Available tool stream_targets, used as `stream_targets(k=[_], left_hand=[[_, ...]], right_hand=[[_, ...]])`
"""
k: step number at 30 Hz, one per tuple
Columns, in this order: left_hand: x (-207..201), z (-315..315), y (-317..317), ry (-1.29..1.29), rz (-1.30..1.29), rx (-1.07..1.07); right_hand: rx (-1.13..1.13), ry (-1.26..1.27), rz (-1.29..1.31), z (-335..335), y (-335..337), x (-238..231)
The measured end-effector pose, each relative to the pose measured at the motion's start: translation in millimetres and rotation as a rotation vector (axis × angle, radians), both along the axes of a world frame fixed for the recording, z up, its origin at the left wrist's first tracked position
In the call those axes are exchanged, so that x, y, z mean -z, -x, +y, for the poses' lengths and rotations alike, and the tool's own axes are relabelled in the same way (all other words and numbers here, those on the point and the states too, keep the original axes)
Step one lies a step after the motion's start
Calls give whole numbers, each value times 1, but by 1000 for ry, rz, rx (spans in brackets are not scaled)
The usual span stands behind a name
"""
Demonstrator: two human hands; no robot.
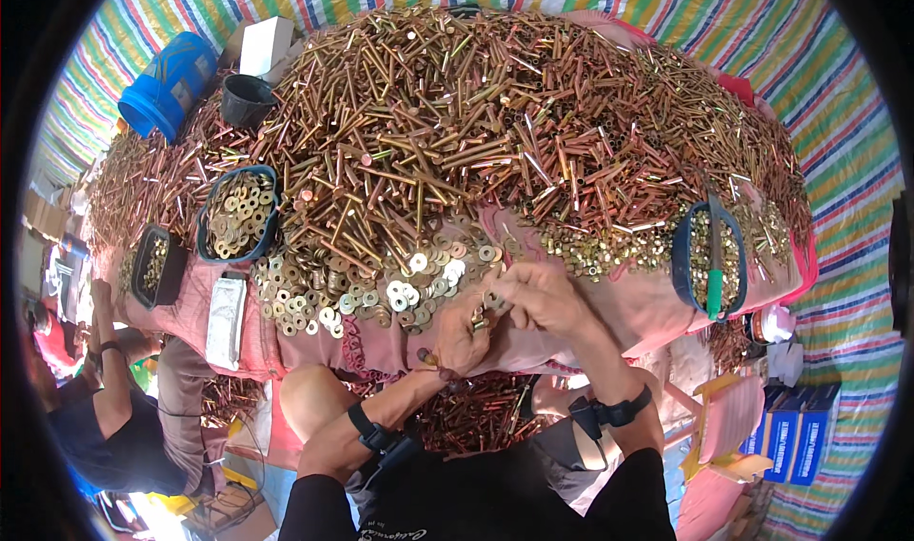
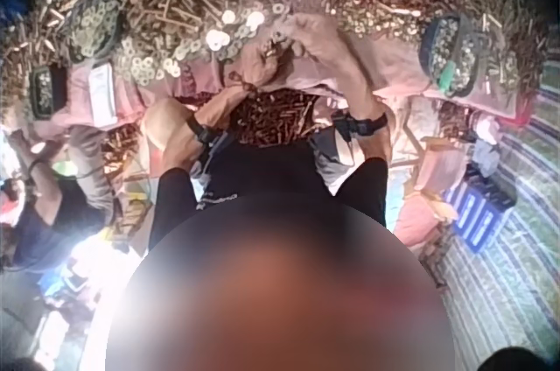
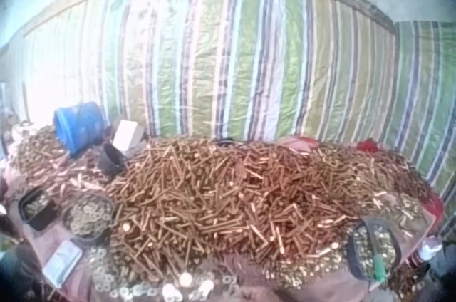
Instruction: The person sorts through a pile of metal components, sliding washers onto bolts and placing the assembled pieces into a container.
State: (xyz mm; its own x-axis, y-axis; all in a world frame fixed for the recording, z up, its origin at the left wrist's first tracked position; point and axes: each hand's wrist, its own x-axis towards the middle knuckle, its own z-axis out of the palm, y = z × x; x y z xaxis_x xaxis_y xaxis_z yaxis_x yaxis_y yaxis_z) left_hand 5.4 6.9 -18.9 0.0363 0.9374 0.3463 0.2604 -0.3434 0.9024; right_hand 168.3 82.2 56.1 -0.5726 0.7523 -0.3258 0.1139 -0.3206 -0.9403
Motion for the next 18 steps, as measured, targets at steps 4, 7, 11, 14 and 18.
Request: stream_targets(k=[4,7,11,14,18], left_hand=[[0,2,-4,-63,23,-45],[-2,-5,1,-77,83,-65],[-17,-11,0,-15,21,-50],[-3,-14,3,71,23,-9],[0,-13,-4,122,-17,-50]], right_hand=[[-5,-215,-111,-8,-3,-1],[82,-305,-181,-15,0,-4],[123,-572,-240,-23,6,-1],[147,-515,-230,-25,6,-2],[278,-661,-201,-14,2,12]])
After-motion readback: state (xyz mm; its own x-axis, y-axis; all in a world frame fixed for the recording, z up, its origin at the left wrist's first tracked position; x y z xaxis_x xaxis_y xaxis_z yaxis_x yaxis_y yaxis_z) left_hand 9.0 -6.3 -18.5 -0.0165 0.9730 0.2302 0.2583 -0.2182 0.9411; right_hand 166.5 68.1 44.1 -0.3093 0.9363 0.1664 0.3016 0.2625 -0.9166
